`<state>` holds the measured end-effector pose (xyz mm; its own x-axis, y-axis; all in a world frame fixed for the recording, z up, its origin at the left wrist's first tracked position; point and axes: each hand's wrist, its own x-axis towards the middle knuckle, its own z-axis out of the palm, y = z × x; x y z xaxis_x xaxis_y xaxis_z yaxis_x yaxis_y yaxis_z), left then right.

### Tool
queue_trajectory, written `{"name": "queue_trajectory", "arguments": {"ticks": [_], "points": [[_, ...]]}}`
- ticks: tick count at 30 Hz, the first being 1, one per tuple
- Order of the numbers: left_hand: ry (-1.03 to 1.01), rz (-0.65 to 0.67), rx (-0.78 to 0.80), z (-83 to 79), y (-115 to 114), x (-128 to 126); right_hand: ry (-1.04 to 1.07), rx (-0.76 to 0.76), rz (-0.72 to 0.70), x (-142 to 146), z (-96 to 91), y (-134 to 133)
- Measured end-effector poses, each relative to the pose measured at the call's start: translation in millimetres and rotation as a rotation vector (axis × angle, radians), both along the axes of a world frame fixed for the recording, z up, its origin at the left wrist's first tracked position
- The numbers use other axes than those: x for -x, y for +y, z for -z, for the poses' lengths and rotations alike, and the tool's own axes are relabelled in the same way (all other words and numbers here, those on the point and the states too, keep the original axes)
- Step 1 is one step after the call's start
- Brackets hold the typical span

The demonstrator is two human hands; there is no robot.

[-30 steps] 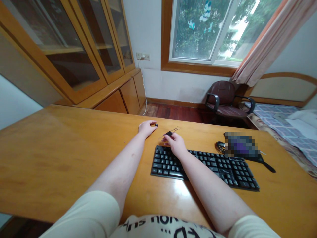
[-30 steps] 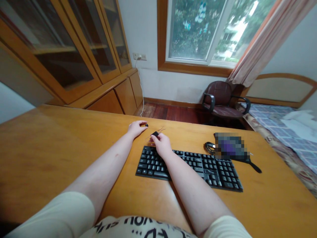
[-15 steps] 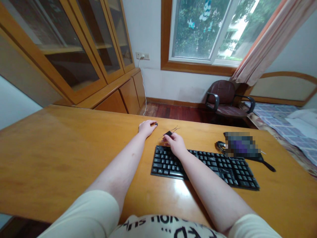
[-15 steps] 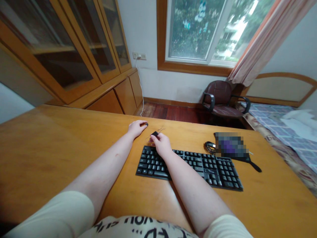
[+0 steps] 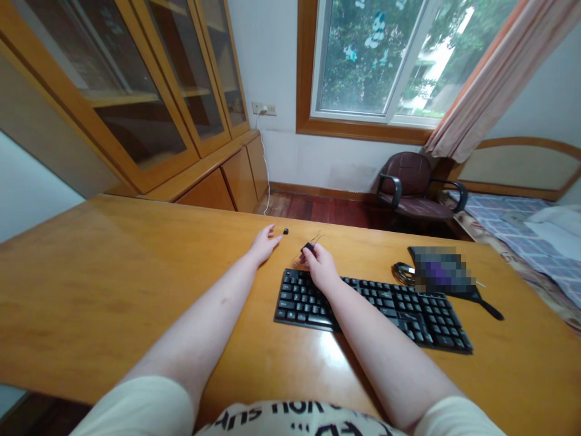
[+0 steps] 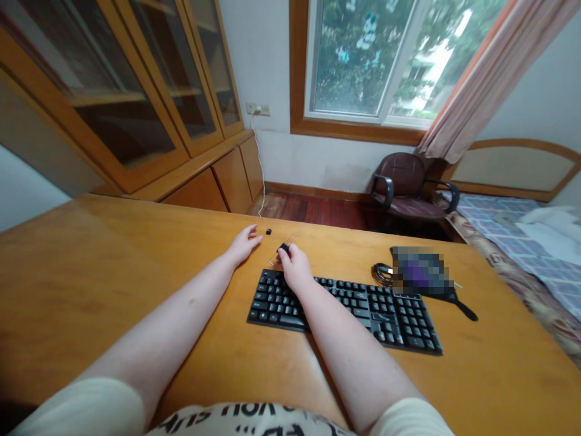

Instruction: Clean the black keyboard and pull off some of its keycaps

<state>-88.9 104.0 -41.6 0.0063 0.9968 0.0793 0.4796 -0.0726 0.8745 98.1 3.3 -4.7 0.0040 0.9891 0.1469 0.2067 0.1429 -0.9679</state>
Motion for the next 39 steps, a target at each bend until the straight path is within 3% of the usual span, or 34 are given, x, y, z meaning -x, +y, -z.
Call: {"name": "queue_trajectory", "arguments": {"ticks": [5, 7, 10, 15, 19, 28, 39], "points": [[-0.282, -0.127, 0.021, 5.1, -70, -12, -0.094, -0.05, 0.024, -1, -0.6, -2], [-0.281, -0.081, 0.028, 5.1, -95, -20, -0.115, -0.063, 0.033, -1, -2.1, -2], [-0.111, 0.057, -0.018, -1.2, -117, -31, -0.225, -0.122, 0.038, -1, -11.2, -4], [0.149, 0.29, -0.103, -16.2, -121, -32, -0.437, -0.191, -0.041, -14, -38.9, -7], [0.136, 0.372, -0.089, -20.3, -121, -28, -0.441, -0.102, -0.054, -27, -49.0, -5], [0.144, 0.406, -0.076, -23.3, -121, -28, -0.446, -0.019, -0.107, -25, -37.4, -1], [0.248, 0.438, -0.134, -23.1, -120, -29, -0.618, -0.173, -0.335, -28, -31.0, -4]]}}
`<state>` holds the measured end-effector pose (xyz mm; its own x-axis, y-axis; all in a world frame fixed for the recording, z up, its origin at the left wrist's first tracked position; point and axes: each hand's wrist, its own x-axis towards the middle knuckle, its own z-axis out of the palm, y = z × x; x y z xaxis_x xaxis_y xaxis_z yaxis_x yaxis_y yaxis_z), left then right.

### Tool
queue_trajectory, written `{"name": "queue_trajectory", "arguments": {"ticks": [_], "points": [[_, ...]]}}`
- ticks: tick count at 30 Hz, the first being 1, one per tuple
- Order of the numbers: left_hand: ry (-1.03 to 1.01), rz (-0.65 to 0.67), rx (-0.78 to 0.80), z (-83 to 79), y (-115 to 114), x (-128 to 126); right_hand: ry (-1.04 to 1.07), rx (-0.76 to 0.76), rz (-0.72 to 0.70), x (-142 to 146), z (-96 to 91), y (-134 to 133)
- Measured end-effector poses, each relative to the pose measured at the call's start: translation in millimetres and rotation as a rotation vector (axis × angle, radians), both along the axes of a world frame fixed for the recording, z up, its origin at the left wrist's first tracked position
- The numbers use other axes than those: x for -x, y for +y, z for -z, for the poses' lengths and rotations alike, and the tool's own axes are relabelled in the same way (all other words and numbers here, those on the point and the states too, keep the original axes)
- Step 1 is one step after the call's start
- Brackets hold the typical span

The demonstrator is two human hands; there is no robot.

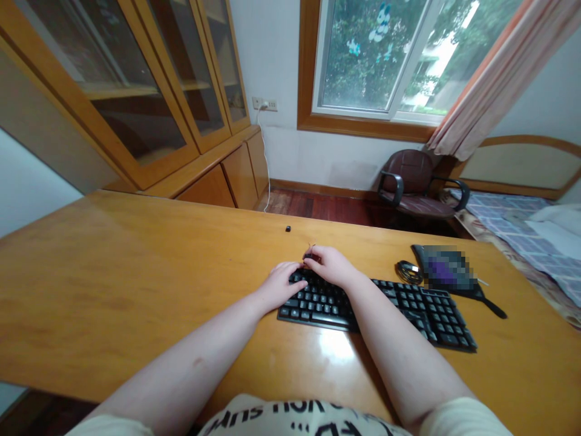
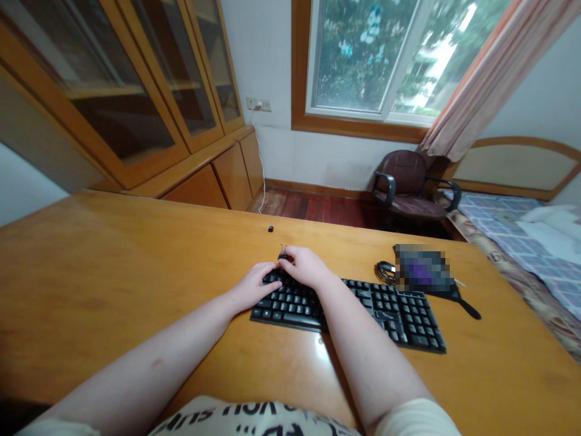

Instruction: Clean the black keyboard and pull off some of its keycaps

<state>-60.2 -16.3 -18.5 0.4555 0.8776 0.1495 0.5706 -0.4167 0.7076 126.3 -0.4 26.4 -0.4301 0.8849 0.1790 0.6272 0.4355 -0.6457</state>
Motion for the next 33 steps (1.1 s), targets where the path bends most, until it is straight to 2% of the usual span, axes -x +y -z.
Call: {"name": "queue_trajectory", "arguments": {"ticks": [6, 13, 21, 26, 30, 33], "points": [[0.011, 0.02, -0.033, 2.2, 3, -1, -0.245, -0.128, -0.048, 5, 2.7, -3], [-0.043, -0.021, 0.007, 7.0, 8, -5, -0.374, -0.163, 0.041, 12, -0.3, -9], [-0.053, -0.027, -0.003, 1.1, 4, -5, -0.302, -0.052, 0.118, 13, 3.9, -5], [-0.047, -0.026, 0.002, -0.2, 4, -6, -0.138, 0.051, 0.155, 12, 6.6, -2], [-0.036, -0.021, 0.003, 1.3, 5, -5, -0.019, 0.117, 0.172, 10, 12.2, 1], [-0.028, -0.022, -0.002, 4.4, 6, -5, -0.015, 0.121, 0.18, 10, 14.0, 1]]}}
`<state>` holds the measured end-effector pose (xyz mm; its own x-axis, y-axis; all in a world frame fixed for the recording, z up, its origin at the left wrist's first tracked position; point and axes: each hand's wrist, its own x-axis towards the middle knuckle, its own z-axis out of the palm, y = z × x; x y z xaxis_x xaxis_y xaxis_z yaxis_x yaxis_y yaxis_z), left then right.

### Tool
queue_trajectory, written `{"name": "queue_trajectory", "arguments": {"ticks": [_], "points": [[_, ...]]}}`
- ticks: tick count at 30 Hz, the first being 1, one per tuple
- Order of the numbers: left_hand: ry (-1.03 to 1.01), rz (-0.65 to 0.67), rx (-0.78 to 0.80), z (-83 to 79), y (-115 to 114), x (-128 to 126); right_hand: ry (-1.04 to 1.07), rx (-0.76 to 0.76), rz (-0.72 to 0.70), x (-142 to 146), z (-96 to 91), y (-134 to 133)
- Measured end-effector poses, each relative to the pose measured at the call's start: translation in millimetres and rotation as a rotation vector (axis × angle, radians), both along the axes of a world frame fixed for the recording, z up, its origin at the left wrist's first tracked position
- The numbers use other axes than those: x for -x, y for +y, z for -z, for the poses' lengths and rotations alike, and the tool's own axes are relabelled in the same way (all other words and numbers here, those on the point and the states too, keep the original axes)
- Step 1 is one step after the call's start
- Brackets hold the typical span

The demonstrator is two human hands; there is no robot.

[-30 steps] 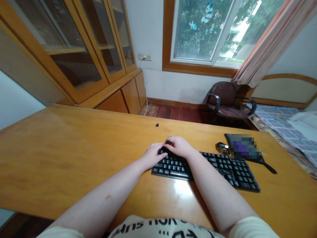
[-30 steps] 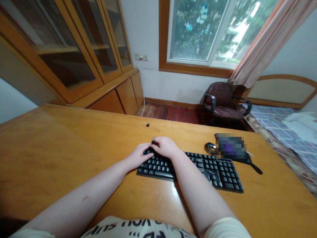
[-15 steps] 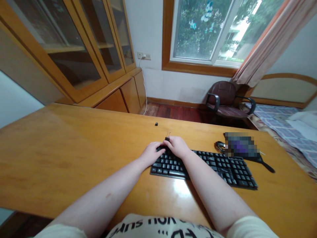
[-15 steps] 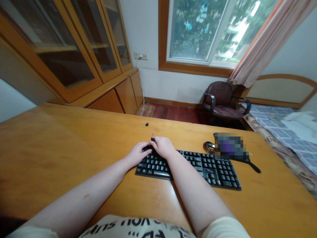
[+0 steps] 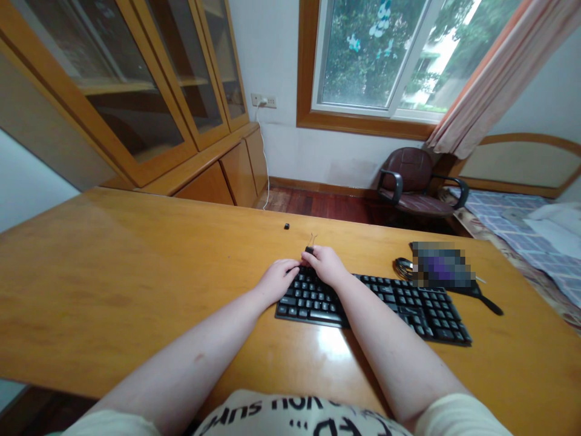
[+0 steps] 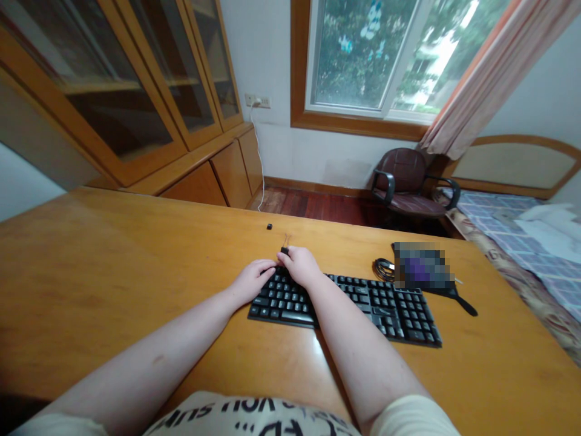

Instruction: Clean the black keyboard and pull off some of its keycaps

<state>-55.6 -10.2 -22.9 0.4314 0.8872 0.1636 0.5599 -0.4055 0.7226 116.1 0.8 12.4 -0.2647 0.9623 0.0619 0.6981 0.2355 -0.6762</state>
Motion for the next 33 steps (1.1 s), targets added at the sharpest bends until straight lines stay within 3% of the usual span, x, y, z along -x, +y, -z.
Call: {"name": "queue_trajectory", "arguments": {"ticks": [6, 10, 22, 33], "points": [[-0.018, 0.031, 0.006, 3.1, 3, 0, -0.273, -0.151, -0.087, 2, -8.9, -8], [-0.029, 0.033, 0.015, 3.4, 3, 0, -0.338, -0.188, -0.126, 2, -10.6, -10], [0.017, 0.021, 0.008, -0.9, 1, -1, -0.027, 0.007, 0.027, 2, -7.5, -3], [0.028, 0.014, -0.014, 1.3, 2, -1, 0.059, 0.042, 0.004, 0, -3.7, 1]]}}
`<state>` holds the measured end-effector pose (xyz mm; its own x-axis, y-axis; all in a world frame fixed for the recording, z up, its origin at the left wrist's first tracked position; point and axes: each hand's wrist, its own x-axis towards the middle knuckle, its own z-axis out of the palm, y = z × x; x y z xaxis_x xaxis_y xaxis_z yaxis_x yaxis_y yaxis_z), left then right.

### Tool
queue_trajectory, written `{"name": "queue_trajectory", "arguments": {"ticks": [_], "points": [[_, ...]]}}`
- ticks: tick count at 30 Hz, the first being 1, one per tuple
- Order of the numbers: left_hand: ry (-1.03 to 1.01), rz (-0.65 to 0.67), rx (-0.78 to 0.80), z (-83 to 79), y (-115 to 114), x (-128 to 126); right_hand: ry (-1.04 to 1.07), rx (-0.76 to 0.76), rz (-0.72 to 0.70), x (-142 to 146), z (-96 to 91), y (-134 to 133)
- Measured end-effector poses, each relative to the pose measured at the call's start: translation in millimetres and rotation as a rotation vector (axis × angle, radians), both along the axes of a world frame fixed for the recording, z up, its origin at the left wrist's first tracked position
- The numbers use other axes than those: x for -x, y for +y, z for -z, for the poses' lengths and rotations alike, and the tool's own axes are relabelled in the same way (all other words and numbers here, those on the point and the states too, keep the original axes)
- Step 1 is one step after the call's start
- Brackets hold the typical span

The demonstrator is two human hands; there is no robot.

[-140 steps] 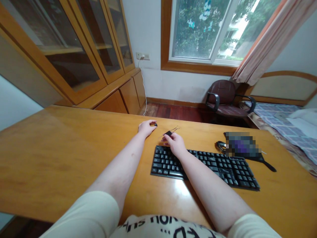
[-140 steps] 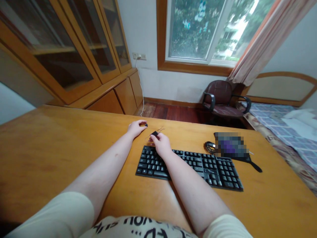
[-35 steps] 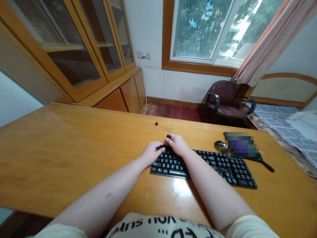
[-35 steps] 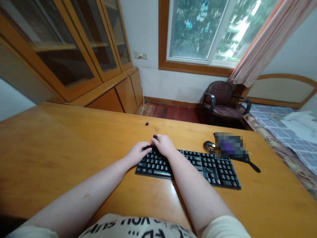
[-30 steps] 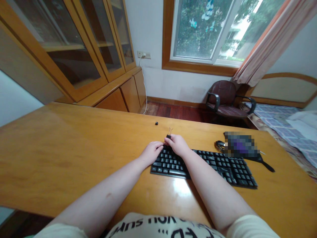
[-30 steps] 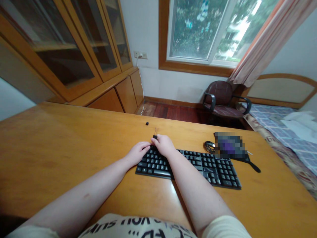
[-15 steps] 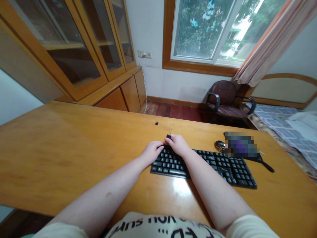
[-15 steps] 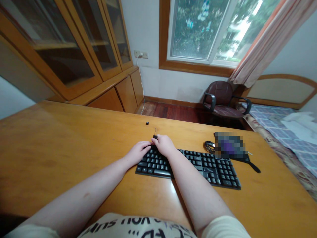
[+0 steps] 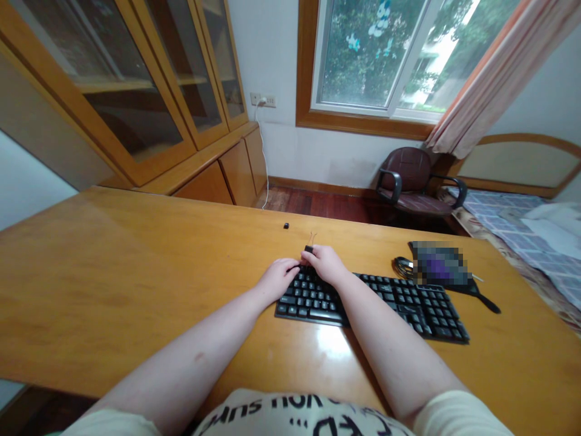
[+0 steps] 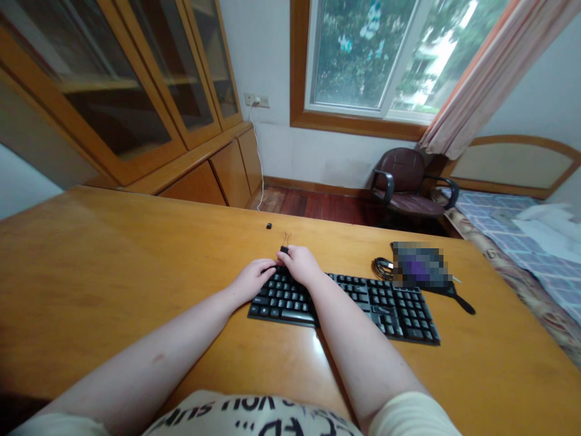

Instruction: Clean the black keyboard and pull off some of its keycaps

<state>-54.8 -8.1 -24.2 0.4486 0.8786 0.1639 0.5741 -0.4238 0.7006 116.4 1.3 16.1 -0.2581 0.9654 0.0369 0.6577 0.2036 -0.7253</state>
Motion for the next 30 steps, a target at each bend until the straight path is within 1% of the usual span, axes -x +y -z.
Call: {"name": "queue_trajectory", "arguments": {"ticks": [5, 12, 17, 20, 24, 30], "points": [[0.007, -0.005, -0.005, 0.1, 0, 0, 0.056, 0.03, 0.01, 0, 2.0, 0], [-0.005, -0.015, 0.015, -2.9, -2, -1, 0.193, 0.081, 0.042, -3, 16.8, 6], [-0.026, -0.025, 0.024, -2.4, -3, -1, 0.191, 0.054, 0.065, -4, 20.7, 8], [-0.035, -0.065, 0.033, -2.2, -3, -1, 0.251, 0.043, 0.084, -3, 19.6, 8], [-0.091, -0.136, 0.033, -4.5, -4, 0, 0.376, 0.041, 0.052, -2, 17.9, 7], [-0.222, -0.175, 0.104, -8.2, -5, 1, 0.327, -0.054, -0.066, 0, 13.0, 4]]}}
